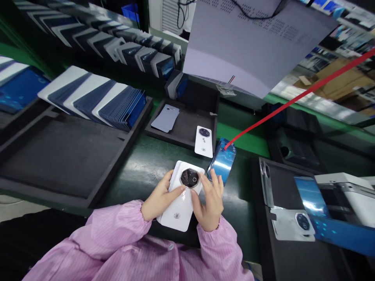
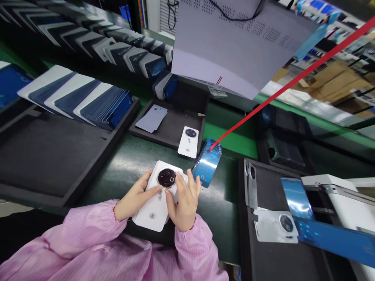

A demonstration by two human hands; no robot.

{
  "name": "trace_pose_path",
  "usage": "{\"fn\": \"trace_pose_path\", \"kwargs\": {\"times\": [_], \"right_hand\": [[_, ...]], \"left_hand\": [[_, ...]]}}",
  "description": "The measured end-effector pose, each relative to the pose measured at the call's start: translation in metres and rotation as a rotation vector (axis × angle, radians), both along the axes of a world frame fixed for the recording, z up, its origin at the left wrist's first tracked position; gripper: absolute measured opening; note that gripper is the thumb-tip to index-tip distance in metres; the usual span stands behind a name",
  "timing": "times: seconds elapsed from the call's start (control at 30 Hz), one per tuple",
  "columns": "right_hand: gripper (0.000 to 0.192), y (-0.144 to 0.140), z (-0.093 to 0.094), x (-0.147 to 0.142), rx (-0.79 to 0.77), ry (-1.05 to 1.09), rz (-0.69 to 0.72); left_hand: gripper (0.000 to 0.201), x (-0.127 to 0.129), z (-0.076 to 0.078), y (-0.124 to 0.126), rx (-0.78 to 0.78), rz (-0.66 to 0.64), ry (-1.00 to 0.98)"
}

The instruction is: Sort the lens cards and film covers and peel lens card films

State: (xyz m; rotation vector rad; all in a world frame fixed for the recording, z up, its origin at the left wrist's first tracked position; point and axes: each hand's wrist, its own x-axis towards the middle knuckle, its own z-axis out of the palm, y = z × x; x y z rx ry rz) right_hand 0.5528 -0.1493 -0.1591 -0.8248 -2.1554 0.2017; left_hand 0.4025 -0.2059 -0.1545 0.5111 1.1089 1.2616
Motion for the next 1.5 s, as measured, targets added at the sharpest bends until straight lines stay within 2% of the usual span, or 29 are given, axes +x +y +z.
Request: {"fn": "trace_pose_path", "kwargs": {"times": [0.1,0.2,0.3,0.4,0.47,0.5,0.57,0.63,0.67,0.73,0.8,0.87,0.9,1.0,1.1,1.23,1.3,1.4,1.5], "right_hand": [[0.061,0.003,0.004,-0.001,-0.171,-0.012,-0.054],[0.048,0.008,0.009,-0.002,-0.382,0.062,-0.066],[0.038,0.018,0.015,0.009,-0.471,0.398,-0.169],[0.041,0.032,0.021,0.036,-0.353,0.885,-0.398],[0.043,0.04,0.02,0.054,-0.35,1.012,-0.47],[0.044,0.042,0.018,0.06,-0.428,0.976,-0.459],[0.045,0.041,0.008,0.062,-0.661,0.774,-0.375],[0.042,0.033,-0.007,0.05,-0.835,0.515,-0.272],[0.04,0.028,-0.014,0.041,-0.86,0.392,-0.243],[0.034,0.019,-0.024,0.023,-0.753,0.173,-0.241],[0.028,0.013,-0.025,0.011,-0.523,0.034,-0.266],[0.023,0.01,-0.017,0.007,-0.319,0.056,-0.276],[0.02,0.01,-0.011,0.007,-0.27,0.116,-0.272],[0.013,0.01,0.01,0.007,-0.312,0.268,-0.203],[0.012,0.011,0.024,0.0,-0.437,0.215,-0.13],[0.008,0.014,0.026,-0.01,-0.535,0.215,-0.117],[0.007,0.014,0.025,-0.011,-0.534,0.21,-0.114],[0.006,0.01,0.021,-0.01,-0.34,0.167,-0.097],[0.012,0.003,0.015,-0.009,-0.069,0.115,0.069]], "left_hand": [[0.05,0.001,0.0,-0.001,-0.009,-0.032,-0.058],[0.056,0.002,0.0,-0.001,-0.039,-0.052,-0.115],[0.053,0.001,0.001,0.0,-0.06,-0.048,-0.148],[0.048,-0.003,0.003,0.0,-0.064,-0.006,-0.148],[0.048,-0.005,0.005,0.0,-0.063,0.027,-0.15],[0.049,-0.006,0.006,-0.001,-0.057,0.038,-0.155],[0.049,-0.008,0.009,-0.001,-0.043,0.05,-0.16],[0.048,-0.008,0.01,-0.001,-0.033,0.056,-0.156],[0.048,-0.008,0.011,-0.001,-0.033,0.054,-0.152],[0.049,-0.007,0.011,0.0,-0.036,0.04,-0.147],[0.05,-0.007,0.01,0.0,-0.031,0.02,-0.14],[0.052,-0.006,0.009,-0.001,-0.014,0.008,-0.112],[0.052,-0.005,0.008,-0.001,-0.004,0.006,-0.086],[0.05,-0.003,0.004,-0.004,0.043,0.002,0.023],[0.047,-0.001,0.001,-0.006,0.107,-0.002,0.12],[0.049,0.001,-0.006,-0.009,0.172,0.018,0.264],[0.05,0.002,-0.008,-0.009,0.172,0.016,0.3],[0.05,0.001,-0.007,-0.008,0.155,0.015,0.221],[0.047,-0.001,-0.002,-0.005,0.115,0.017,0.123]]}}
